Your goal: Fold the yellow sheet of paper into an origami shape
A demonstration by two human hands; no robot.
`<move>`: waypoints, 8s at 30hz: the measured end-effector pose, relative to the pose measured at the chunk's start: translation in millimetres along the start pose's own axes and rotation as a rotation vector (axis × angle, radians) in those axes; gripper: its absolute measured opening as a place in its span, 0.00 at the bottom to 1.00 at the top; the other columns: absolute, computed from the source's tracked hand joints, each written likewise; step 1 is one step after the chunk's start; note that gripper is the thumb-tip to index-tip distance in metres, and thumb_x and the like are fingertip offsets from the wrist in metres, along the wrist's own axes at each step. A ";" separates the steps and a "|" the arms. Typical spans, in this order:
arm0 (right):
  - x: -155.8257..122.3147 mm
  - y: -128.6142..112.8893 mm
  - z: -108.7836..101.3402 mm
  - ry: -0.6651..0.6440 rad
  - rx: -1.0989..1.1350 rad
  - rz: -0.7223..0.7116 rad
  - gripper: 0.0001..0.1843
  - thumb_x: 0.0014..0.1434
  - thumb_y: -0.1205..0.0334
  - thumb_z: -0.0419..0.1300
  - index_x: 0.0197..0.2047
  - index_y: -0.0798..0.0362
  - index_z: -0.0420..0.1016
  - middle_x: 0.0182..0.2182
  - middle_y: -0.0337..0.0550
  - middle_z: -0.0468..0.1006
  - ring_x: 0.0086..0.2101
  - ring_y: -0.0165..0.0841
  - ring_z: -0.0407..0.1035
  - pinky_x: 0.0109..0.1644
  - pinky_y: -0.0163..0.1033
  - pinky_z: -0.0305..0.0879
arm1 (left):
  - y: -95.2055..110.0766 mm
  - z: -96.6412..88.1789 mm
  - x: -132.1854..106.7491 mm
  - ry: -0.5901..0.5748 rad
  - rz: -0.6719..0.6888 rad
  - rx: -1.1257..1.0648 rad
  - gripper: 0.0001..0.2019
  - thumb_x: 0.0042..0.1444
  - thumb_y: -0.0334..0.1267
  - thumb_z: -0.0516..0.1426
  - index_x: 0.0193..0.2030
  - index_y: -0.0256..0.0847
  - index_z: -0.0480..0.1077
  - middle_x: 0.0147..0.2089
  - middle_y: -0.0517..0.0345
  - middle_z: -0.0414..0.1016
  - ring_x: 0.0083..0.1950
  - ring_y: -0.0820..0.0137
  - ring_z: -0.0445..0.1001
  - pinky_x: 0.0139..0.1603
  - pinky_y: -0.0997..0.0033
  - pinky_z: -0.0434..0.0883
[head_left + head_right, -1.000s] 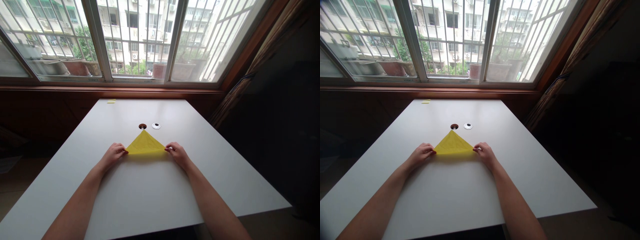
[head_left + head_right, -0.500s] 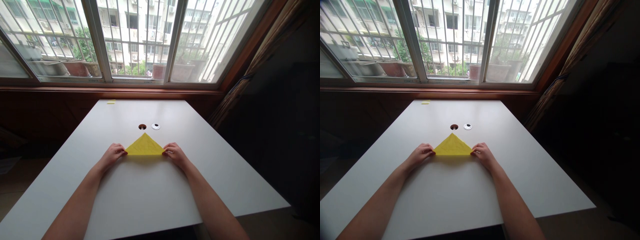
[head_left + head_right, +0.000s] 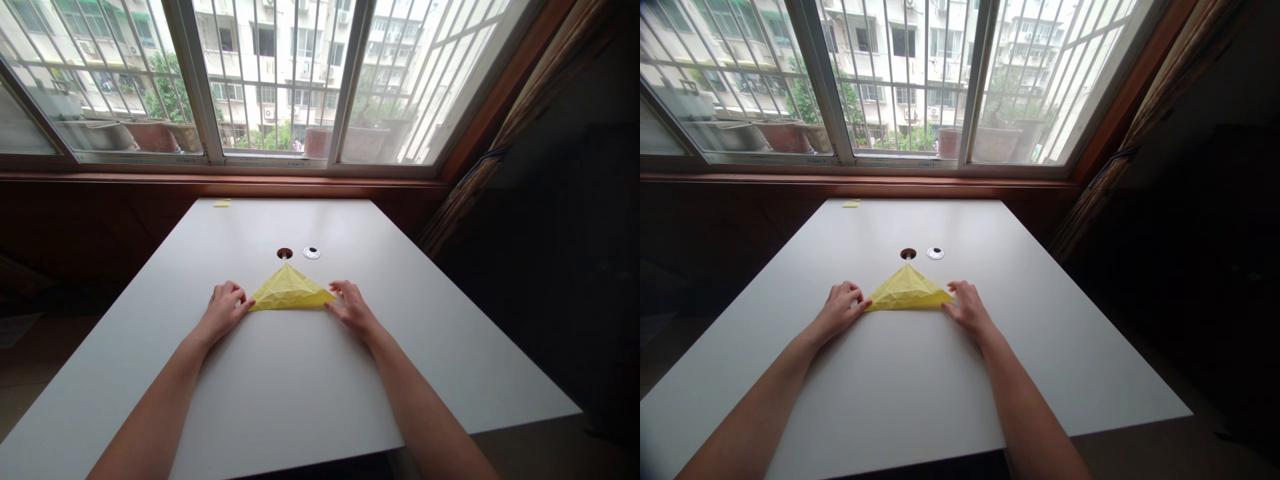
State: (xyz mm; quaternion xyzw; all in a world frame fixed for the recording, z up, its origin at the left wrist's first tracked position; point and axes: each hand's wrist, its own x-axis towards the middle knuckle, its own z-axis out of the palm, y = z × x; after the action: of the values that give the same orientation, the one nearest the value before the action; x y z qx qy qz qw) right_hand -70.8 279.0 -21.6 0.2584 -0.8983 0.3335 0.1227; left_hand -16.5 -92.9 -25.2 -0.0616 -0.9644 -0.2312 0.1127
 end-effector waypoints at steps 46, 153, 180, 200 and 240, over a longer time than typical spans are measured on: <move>-16.7 -35.5 9.6 -0.477 -0.271 -0.131 0.40 0.67 0.36 0.40 0.74 0.49 0.40 0.72 0.45 0.42 0.70 0.41 0.39 0.73 0.53 0.38 | 59.7 28.9 -28.0 -0.232 0.189 0.278 0.39 0.65 0.61 0.39 0.74 0.37 0.41 0.76 0.49 0.37 0.76 0.59 0.40 0.74 0.54 0.42; -66.6 -17.0 -24.1 -0.305 -0.302 -0.036 0.38 0.67 0.42 0.47 0.74 0.45 0.40 0.69 0.46 0.56 0.66 0.42 0.53 0.67 0.52 0.54 | 1.7 -23.5 -52.4 -0.075 -0.012 0.203 0.22 0.68 0.51 0.44 0.62 0.51 0.68 0.69 0.58 0.61 0.73 0.60 0.53 0.71 0.47 0.52; -19.0 -43.6 9.7 0.310 -0.051 -0.224 0.41 0.61 0.62 0.61 0.71 0.42 0.43 0.60 0.54 0.59 0.59 0.48 0.59 0.60 0.60 0.65 | 65.3 -18.8 -56.2 0.165 0.593 0.094 0.09 0.63 0.29 0.53 0.44 0.43 0.73 0.44 0.53 0.76 0.50 0.64 0.71 0.54 0.57 0.71; -27.7 -50.5 4.6 0.089 -0.239 -0.379 0.13 0.62 0.71 0.59 0.46 0.44 0.76 0.47 0.40 0.79 0.52 0.42 0.65 0.55 0.51 0.60 | 65.5 -10.7 -60.3 0.221 0.477 0.279 0.16 0.60 0.24 0.53 0.53 0.42 0.70 0.44 0.51 0.75 0.43 0.62 0.68 0.47 0.58 0.72; -16.9 -0.8 2.7 -0.018 0.041 -0.039 0.12 0.63 0.55 0.60 0.29 0.48 0.79 0.41 0.44 0.80 0.46 0.40 0.70 0.55 0.49 0.67 | 10.1 -15.4 -50.0 0.061 0.117 -0.083 0.13 0.65 0.44 0.53 0.35 0.44 0.76 0.41 0.54 0.75 0.44 0.64 0.69 0.48 0.62 0.69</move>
State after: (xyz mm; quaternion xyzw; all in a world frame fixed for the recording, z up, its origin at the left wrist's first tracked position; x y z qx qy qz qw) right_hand -56.4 283.2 -29.9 0.2814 -0.8871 0.3472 0.1157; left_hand 36.5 -94.4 -19.8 -0.1155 -0.9449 -0.2656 0.1525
